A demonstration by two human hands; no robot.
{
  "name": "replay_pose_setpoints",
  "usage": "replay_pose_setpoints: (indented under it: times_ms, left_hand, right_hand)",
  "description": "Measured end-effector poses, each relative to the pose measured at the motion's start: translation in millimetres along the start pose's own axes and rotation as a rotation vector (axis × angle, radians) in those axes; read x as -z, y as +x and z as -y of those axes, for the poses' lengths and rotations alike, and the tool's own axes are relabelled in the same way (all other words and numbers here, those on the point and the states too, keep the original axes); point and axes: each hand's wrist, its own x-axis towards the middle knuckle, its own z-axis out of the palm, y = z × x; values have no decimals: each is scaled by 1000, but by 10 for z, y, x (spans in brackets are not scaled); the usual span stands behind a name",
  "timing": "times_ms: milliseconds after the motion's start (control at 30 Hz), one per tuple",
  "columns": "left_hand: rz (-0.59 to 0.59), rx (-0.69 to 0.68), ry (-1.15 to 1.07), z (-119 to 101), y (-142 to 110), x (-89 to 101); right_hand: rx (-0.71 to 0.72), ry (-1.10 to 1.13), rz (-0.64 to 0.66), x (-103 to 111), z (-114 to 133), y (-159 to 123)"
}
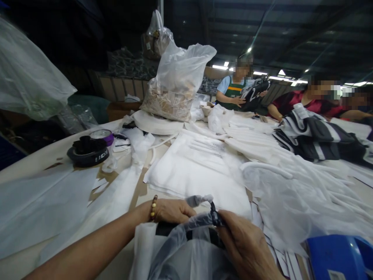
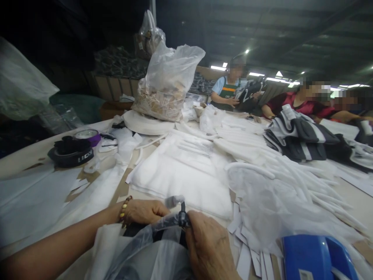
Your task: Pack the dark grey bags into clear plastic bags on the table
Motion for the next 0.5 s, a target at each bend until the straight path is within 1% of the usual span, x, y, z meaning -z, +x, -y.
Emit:
replay_pose_setpoints:
  times_ms: [67, 133, 200, 267, 367, 400, 433, 500]
  left_hand:
    - [9, -12, -44, 10, 10, -17]
    - [-4, -2, -106, 16, 16, -52]
    - [-26, 32, -172, 37, 24, -90]
    - [-25, 60, -227, 75, 34, -119]
    - [-1, 42, -309, 147, 52, -141]
    - [9, 37, -336, 171, 59, -144]
    - [22, 33, -363, 193, 69, -147]
    - [53, 23, -419, 226, 94, -151]
  right_hand:
    - [-81, 49, 97, 30, 4, 8]
    - [-197, 142, 246, 93, 15, 49]
    - [-292, 284, 408, 189, 12, 123]
    - [-342, 493, 556, 295, -30, 210]
    - [-410, 914, 775, 377, -184, 307]
    - [-434, 1046, 812, 367, -251, 321]
    - [-455, 1149, 817, 338, -319, 323]
    - [-482, 1254, 755, 234, -437, 297]
